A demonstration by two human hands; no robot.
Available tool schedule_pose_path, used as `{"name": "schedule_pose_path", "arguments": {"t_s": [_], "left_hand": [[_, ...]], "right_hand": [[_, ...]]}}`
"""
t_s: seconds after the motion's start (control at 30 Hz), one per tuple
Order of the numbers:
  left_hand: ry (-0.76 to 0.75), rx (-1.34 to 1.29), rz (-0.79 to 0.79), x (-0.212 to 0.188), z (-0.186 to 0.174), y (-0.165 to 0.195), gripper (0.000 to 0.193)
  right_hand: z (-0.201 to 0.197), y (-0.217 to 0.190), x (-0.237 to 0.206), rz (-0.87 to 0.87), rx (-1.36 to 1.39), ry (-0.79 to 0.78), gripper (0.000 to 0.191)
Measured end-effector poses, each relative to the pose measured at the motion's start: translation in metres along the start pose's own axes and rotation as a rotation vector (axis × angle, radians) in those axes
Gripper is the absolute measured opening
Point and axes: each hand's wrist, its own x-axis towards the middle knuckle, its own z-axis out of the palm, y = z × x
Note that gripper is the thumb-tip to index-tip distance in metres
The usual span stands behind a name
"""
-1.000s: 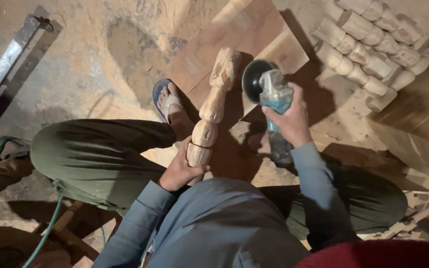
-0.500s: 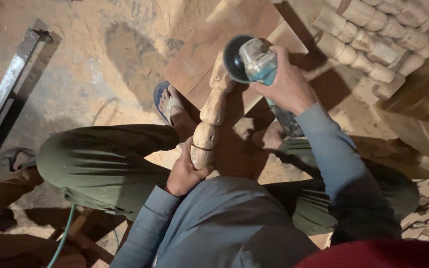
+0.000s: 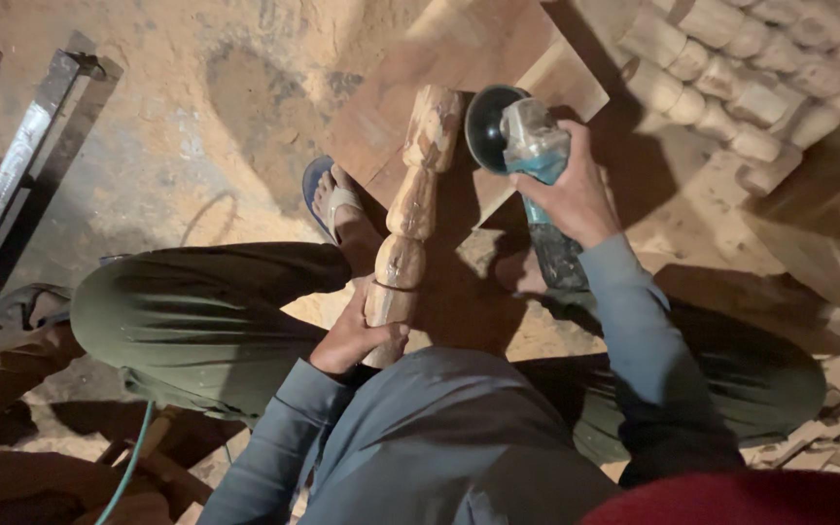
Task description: The person sits on the floor and uses an angle grinder with a sanding disc to smooth a turned wooden piece. They rotate the piece by hand while applying the grinder along its length, then set it aside and pick up another similar piece to continue sanding.
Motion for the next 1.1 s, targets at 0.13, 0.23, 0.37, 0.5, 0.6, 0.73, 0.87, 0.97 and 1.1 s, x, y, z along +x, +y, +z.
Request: {"name": "schedule_pose_path", "arguments": {"t_s": [0.13, 0.23, 0.37, 0.5, 0.6, 0.73, 0.87, 0.97, 1.1], "left_hand": [[0.021, 0.083, 0.109, 0.002, 0.004, -0.002, 0.093], [0.035, 0.157, 0.141, 0.002, 0.008, -0.002, 0.093], [0.041, 0.207, 0.183, 0.0, 0.01, 0.001, 0.093], [0.047, 0.192, 0.141, 0.001, 0.007, 0.005, 0.093], [0.007, 0.077, 0.09, 0.003, 0.002, 0.003, 0.091], [-0.03, -0.154, -0.14, 0.008, -0.005, -0.004, 0.086], [-0.073, -0.283, -0.105, 0.011, -0.009, -0.008, 0.078], [-0.038, -0.258, -0.133, 0.009, -0.005, -0.004, 0.076], [-0.006, -0.068, 0.011, -0.001, 0.008, 0.011, 0.083]], "right_hand": [[-0.01, -0.009, 0.006, -0.056, -0.039, 0.025, 0.083], [-0.015, -0.025, 0.018, -0.055, -0.088, -0.061, 0.085], [-0.011, -0.048, 0.037, -0.074, -0.105, -0.179, 0.087], [-0.01, -0.052, 0.042, -0.058, -0.129, -0.192, 0.088], [-0.009, -0.043, 0.042, -0.02, -0.117, -0.161, 0.089], [-0.006, -0.023, 0.037, -0.08, -0.017, -0.086, 0.085], [-0.003, -0.015, 0.035, -0.028, 0.083, -0.089, 0.085], [-0.006, -0.009, 0.02, -0.025, 0.047, -0.043, 0.083], [-0.015, -0.02, 0.009, -0.085, 0.013, -0.025, 0.085]]}}
